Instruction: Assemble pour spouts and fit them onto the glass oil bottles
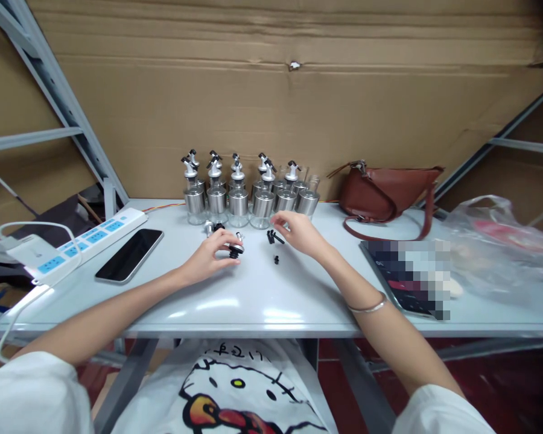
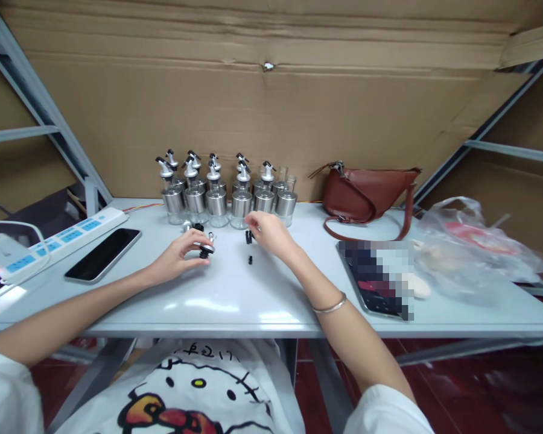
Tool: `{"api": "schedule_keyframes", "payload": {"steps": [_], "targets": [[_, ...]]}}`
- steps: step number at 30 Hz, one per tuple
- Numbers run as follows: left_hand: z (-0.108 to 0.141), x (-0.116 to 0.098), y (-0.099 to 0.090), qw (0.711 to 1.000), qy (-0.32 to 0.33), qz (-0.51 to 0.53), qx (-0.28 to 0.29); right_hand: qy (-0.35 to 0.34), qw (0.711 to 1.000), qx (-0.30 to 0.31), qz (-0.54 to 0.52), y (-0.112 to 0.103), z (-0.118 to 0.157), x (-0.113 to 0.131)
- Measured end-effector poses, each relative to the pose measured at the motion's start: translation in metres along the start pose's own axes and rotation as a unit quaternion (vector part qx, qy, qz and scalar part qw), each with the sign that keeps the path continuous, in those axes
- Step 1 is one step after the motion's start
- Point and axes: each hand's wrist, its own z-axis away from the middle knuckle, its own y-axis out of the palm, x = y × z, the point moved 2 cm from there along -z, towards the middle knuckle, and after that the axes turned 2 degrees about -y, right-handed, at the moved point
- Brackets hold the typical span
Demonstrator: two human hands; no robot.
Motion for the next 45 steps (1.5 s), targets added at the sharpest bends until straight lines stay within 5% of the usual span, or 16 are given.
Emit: {"api": "schedule_keyframes", "payload": {"steps": [4,11,20,28,34,45], "targets": [[0.000,0.002,0.002,0.999,-0.008,-0.012,0.040,0.043,0.996,0.042,0.064,0.002,-0.002,-0.019],[0.004,-0.005,0.000,0.986,0.085,-0.126,0.073,0.105,0.982,0.092,0.128,0.017,0.001,-0.039],[0.005,-0.007,0.000,0.968,0.146,-0.197,0.052,0.126,0.983,0.043,0.125,0.010,0.001,-0.030],[0.010,-0.014,0.004,0.945,0.202,-0.251,0.052,-0.012,0.999,-0.035,0.011,0.007,0.006,0.024],[0.013,-0.018,0.006,0.928,0.250,-0.273,0.042,-0.193,0.966,-0.108,-0.132,0.014,0.020,0.046],[0.014,-0.021,0.006,0.920,0.272,-0.280,0.026,-0.205,0.966,-0.088,-0.129,0.018,0.022,0.050]]}}
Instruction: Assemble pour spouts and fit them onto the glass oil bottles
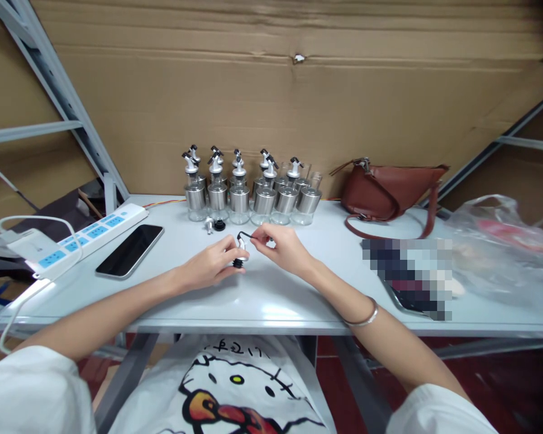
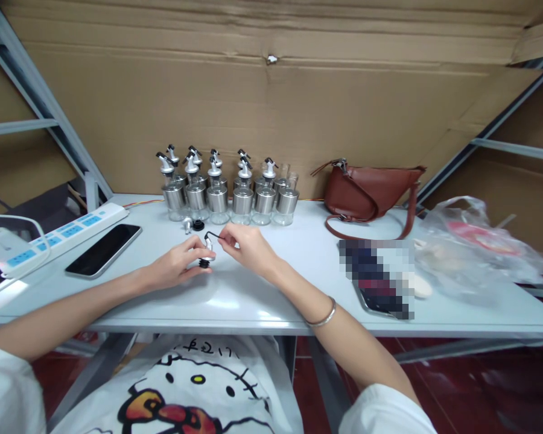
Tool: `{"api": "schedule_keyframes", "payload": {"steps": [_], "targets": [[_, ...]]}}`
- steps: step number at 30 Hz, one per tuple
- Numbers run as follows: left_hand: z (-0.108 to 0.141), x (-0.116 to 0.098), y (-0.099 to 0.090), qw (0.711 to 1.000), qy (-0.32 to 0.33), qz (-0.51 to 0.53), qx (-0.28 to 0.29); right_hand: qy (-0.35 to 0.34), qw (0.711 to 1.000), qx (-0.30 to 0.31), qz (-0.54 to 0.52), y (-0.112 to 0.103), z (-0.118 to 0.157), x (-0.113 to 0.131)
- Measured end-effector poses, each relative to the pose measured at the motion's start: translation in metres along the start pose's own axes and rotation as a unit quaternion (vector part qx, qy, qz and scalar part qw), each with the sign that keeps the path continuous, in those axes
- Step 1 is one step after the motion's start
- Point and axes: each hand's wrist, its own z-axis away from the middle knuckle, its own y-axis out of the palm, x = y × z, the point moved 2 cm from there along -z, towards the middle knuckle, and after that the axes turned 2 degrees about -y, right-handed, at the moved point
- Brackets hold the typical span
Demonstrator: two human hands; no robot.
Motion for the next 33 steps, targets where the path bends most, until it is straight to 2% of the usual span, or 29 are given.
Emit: {"api": "schedule_keyframes", "payload": {"steps": [4,10,14,18,24,29,33], "targets": [[0.0002,0.0007,0.0011,1.000,-0.010,0.013,-0.025,-0.007,1.000,0.007,0.001,0.0013,0.0003,0.0020],[0.0007,0.0054,0.0022,0.994,-0.038,0.016,-0.102,-0.008,1.000,-0.007,0.006,0.0016,0.0008,0.0045],[0.0013,0.0085,0.0031,0.994,-0.022,-0.032,-0.102,-0.022,0.999,-0.027,0.007,0.0009,0.0006,0.0047],[0.0034,0.0099,0.0042,0.991,-0.055,-0.048,-0.113,-0.027,0.999,-0.023,0.017,0.0010,0.0013,0.0045],[0.0026,0.0074,0.0043,0.996,-0.062,0.010,-0.070,-0.015,1.000,-0.003,0.025,0.0019,0.0028,0.0019],[0.0021,0.0073,0.0034,0.994,-0.048,0.023,-0.099,-0.038,0.999,-0.005,0.021,0.0032,0.0036,0.0015],[0.0024,0.0072,0.0026,0.993,-0.051,0.032,-0.099,-0.033,0.999,-0.004,0.021,0.0014,0.0026,0.0046]]}}
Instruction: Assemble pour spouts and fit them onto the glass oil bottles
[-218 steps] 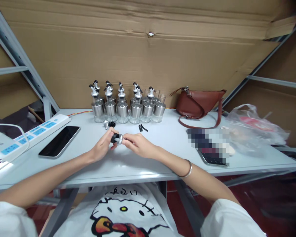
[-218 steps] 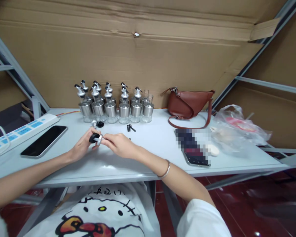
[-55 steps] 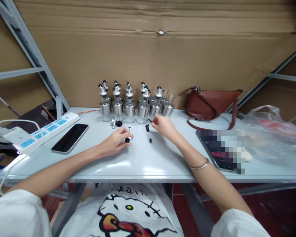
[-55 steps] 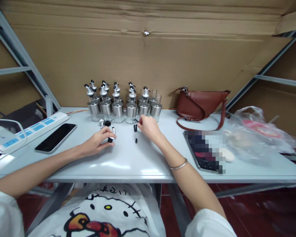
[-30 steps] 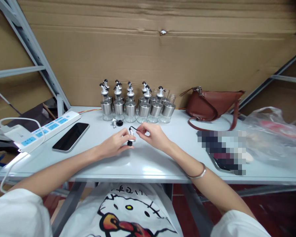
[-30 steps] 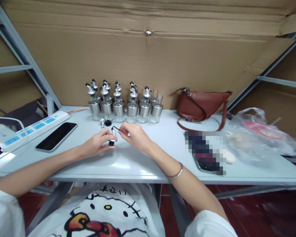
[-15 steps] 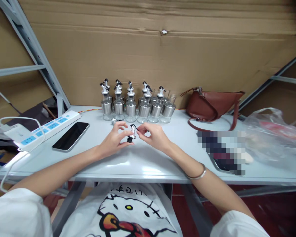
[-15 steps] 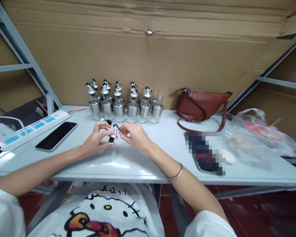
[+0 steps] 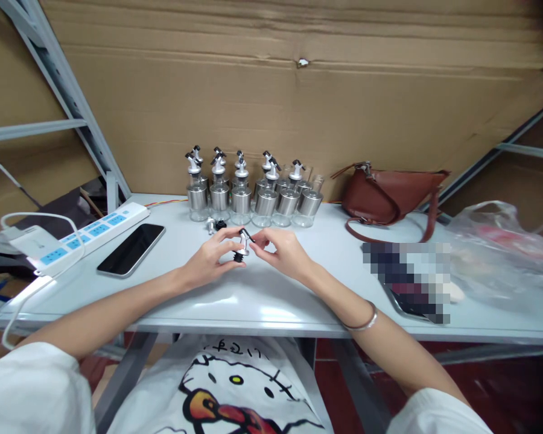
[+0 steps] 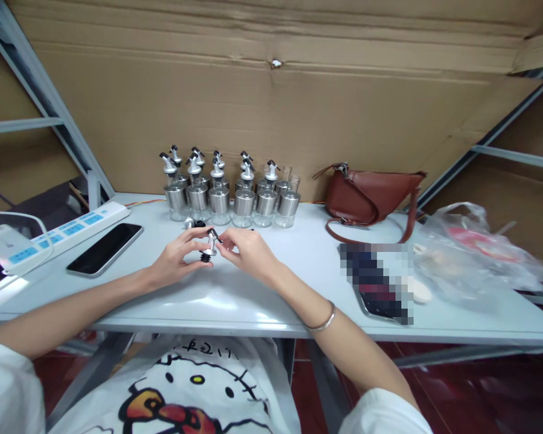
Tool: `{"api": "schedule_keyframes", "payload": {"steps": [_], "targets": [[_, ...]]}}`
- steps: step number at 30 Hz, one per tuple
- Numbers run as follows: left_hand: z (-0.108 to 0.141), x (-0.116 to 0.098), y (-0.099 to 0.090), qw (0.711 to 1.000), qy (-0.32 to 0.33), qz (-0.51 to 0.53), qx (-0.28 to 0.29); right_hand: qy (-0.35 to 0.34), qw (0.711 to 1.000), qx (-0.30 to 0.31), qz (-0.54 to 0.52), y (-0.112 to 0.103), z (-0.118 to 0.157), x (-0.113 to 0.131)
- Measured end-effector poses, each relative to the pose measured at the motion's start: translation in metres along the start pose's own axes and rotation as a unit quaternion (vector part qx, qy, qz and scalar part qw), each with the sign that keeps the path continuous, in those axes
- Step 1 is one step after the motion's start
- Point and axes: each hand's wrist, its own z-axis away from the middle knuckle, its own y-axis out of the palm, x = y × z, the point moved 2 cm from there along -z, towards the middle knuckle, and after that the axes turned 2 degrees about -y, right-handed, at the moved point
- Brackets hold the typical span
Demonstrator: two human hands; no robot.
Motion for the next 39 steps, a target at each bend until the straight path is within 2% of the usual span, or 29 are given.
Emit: {"api": "schedule_keyframes", "payload": {"steps": [5,10,17,23,27,30,32,35,37,39], "targets": [[0.000,0.003,-0.002,1.000,-0.003,-0.008,0.012,0.010,0.996,0.050,0.079,-0.001,-0.003,0.004],[0.001,0.003,-0.002,1.000,-0.012,-0.016,0.015,-0.006,0.970,0.126,0.208,0.006,-0.001,0.007],[0.007,0.003,0.001,0.999,-0.024,-0.015,0.023,-0.034,0.955,0.182,0.233,0.014,0.001,0.008],[0.006,0.007,0.002,0.997,-0.068,0.016,0.024,0.006,0.954,0.212,0.212,0.012,-0.001,0.009],[0.001,0.006,0.002,0.997,-0.053,0.043,0.022,0.047,0.960,0.206,0.184,0.006,-0.004,0.009],[0.000,0.007,0.003,0.995,-0.085,0.046,0.033,0.079,0.967,0.191,0.149,0.000,-0.006,0.008],[0.000,0.009,0.003,0.993,-0.103,0.037,0.031,0.114,0.974,0.167,0.099,-0.003,-0.006,0.007],[0.000,0.011,0.003,0.994,-0.108,0.014,0.029,0.168,0.977,0.130,-0.035,-0.001,-0.006,0.007],[0.001,0.011,0.003,0.994,-0.107,0.003,0.032,0.184,0.970,0.119,-0.108,0.004,-0.005,0.009],[0.003,0.009,0.004,0.994,-0.101,0.000,0.039,0.187,0.966,0.118,-0.132,0.012,-0.003,0.012]]}}
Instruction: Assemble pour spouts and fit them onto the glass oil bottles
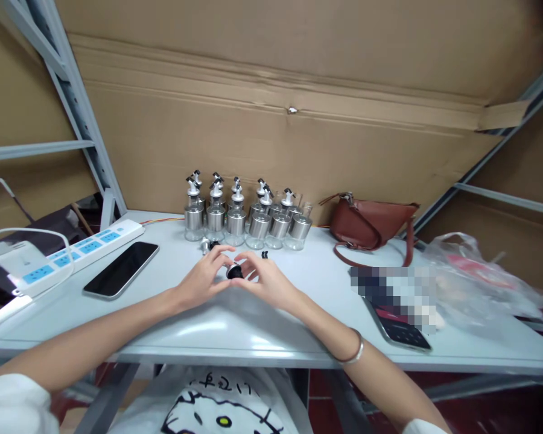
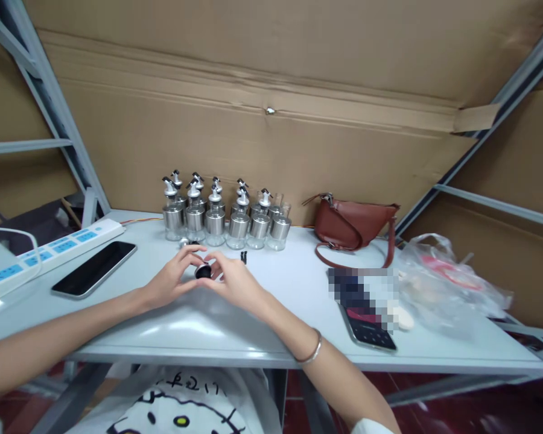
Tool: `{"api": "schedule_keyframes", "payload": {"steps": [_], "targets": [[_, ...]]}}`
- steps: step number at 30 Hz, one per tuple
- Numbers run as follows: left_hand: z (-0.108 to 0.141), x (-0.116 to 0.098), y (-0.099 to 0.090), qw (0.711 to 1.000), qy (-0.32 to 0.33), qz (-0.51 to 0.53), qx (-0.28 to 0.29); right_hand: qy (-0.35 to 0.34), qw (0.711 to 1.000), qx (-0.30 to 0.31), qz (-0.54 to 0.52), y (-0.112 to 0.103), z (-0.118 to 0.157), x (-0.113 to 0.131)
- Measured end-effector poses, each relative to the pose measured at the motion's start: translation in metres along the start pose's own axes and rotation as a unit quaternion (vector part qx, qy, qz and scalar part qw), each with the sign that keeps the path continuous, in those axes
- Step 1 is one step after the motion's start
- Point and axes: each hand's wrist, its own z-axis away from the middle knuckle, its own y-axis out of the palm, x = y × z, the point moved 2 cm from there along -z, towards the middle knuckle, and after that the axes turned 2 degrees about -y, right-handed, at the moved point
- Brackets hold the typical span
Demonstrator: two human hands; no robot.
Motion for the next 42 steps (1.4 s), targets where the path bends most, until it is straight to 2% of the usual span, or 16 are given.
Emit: {"api": "schedule_keyframes", "payload": {"steps": [2,4,6,8,10,12,15,17,21,25,28,30,33,37,40,42], "targets": [[0.002,-0.002,0.002,1.000,0.016,-0.004,-0.003,-0.009,1.000,-0.001,-0.006,0.005,0.000,0.001],[0.003,-0.006,0.003,0.998,0.042,-0.007,-0.044,-0.027,1.000,-0.010,0.005,0.004,-0.001,0.003],[0.004,-0.009,0.004,0.993,0.064,-0.005,-0.100,-0.051,0.997,-0.039,0.033,-0.006,-0.005,0.006],[0.004,-0.010,0.006,0.990,0.075,-0.003,-0.122,-0.073,0.990,-0.097,0.067,-0.024,-0.010,0.008],[0.005,-0.010,0.008,0.993,0.072,-0.004,-0.098,-0.097,0.973,-0.189,0.094,-0.049,-0.015,0.005],[0.005,-0.008,0.011,0.997,0.055,-0.006,-0.057,-0.107,0.942,-0.298,0.111,-0.077,-0.020,-0.005],[0.007,-0.006,0.015,0.999,0.033,-0.006,0.004,-0.060,0.866,-0.477,0.138,-0.116,-0.023,-0.038],[0.008,-0.006,0.017,0.999,0.028,-0.001,0.034,-0.030,0.849,-0.510,0.138,-0.133,-0.027,-0.066],[0.009,-0.004,0.020,0.997,0.003,0.019,0.069,0.008,0.862,-0.489,0.129,-0.145,-0.036,-0.111],[0.010,-0.002,0.021,0.995,-0.019,0.058,0.078,0.018,0.854,-0.504,0.127,-0.143,-0.035,-0.119],[0.010,0.000,0.024,0.990,-0.043,0.117,0.065,0.003,0.824,-0.548,0.143,-0.140,-0.026,-0.100],[0.010,0.002,0.028,0.977,-0.088,0.185,0.060,-0.036,0.818,-0.554,0.149,-0.136,-0.021,-0.078],[0.011,-0.001,0.035,0.941,-0.153,0.297,0.058,-0.096,0.833,-0.531,0.122,-0.122,-0.014,-0.037],[0.011,-0.015,0.035,0.907,-0.167,0.382,0.061,-0.167,0.874,-0.454,0.030,-0.082,-0.006,0.014],[0.010,-0.025,0.031,0.890,-0.172,0.417,0.069,-0.193,0.904,-0.375,-0.068,-0.045,0.000,0.035],[0.011,-0.028,0.029,0.875,-0.192,0.430,0.114,-0.208,0.913,-0.334,-0.105,-0.024,0.003,0.039]]}}
